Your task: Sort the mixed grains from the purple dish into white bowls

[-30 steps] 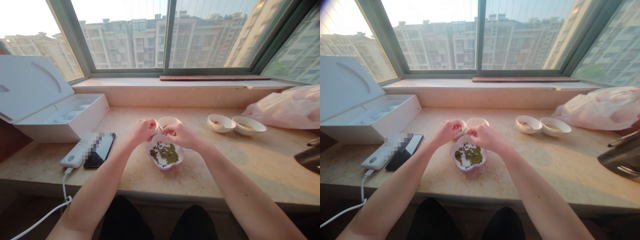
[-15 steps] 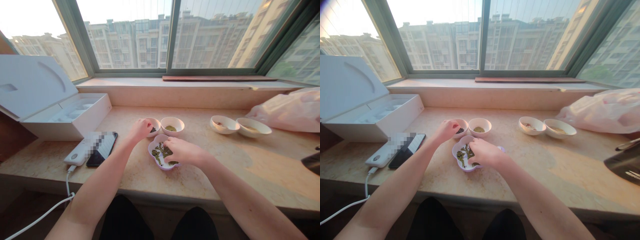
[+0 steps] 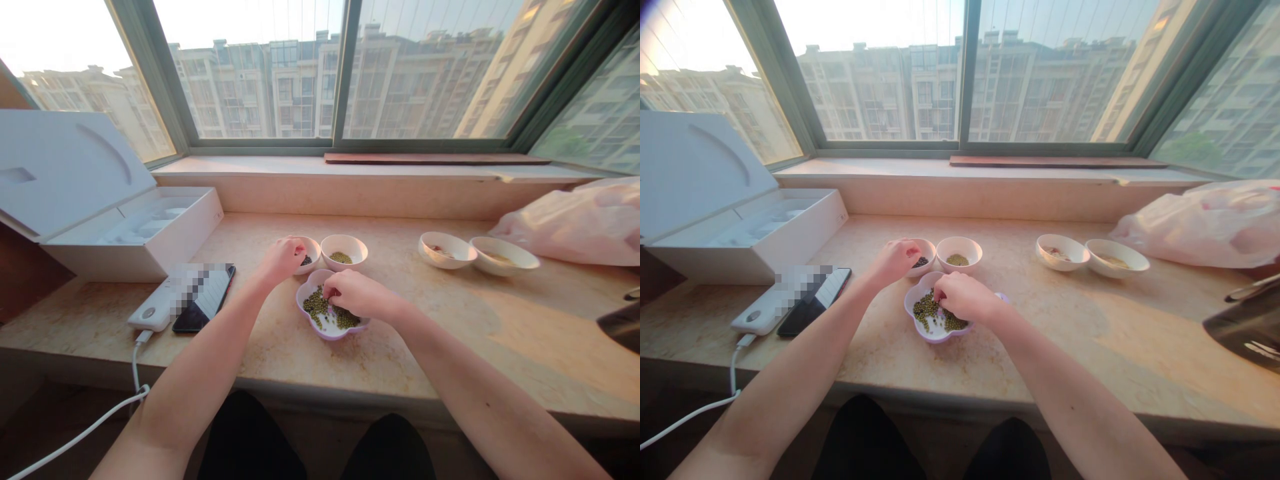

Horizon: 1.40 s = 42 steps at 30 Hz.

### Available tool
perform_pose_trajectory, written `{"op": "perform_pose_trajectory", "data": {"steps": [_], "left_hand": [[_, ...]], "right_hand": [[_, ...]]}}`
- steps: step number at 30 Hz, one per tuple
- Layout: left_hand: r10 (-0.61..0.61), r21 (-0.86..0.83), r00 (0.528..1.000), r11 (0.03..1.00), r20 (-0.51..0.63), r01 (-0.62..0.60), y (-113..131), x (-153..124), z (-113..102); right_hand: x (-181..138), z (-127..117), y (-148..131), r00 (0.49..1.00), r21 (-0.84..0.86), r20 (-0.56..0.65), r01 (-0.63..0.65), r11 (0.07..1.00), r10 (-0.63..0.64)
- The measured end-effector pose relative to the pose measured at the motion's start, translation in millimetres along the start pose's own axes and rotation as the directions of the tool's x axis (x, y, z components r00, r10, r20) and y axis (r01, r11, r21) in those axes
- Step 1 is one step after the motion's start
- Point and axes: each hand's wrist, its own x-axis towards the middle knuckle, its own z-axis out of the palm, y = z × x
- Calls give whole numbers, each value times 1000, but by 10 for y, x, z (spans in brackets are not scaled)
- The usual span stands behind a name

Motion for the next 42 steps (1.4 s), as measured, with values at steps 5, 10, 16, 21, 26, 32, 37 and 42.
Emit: {"op": "perform_pose_trajectory", "data": {"steps": [5, 10, 16, 21, 26, 32, 37, 42], "left_hand": [[-4, 3, 1000, 1000, -12, 4, -16, 9, 15], [-16, -2, 1000, 1000, -16, 16, -15, 6, -5], [-11, -35, 998, 999, -54, 9, 81, -34, -59], [63, -96, 995, 993, -71, -70, 300, -131, -103], [206, -124, 978, 972, 42, -199, 461, -226, -99], [464, -176, 811, 886, 357, -429, 601, -345, -111], [502, -195, 736, 862, 455, -467, 649, -387, -46], [481, -182, 717, 871, 504, -456, 659, -382, 21]], "right_hand": [[-22, -39, 31, 999, 56, -28, 45, 997, -44], [-3, -49, 113, 989, 147, -73, 134, 980, -125], [45, -129, 222, 983, 549, -159, 168, 819, -94], [69, -237, 293, 959, 770, -267, 150, 621, 99], [114, -260, 408, 894, 802, -351, 134, 582, 277], [165, -234, 495, 791, 663, -478, 40, 747, 383], [115, -256, 431, 776, 567, -488, -67, 821, 400], [93, -257, 385, 784, 538, -493, -66, 841, 377]]}}
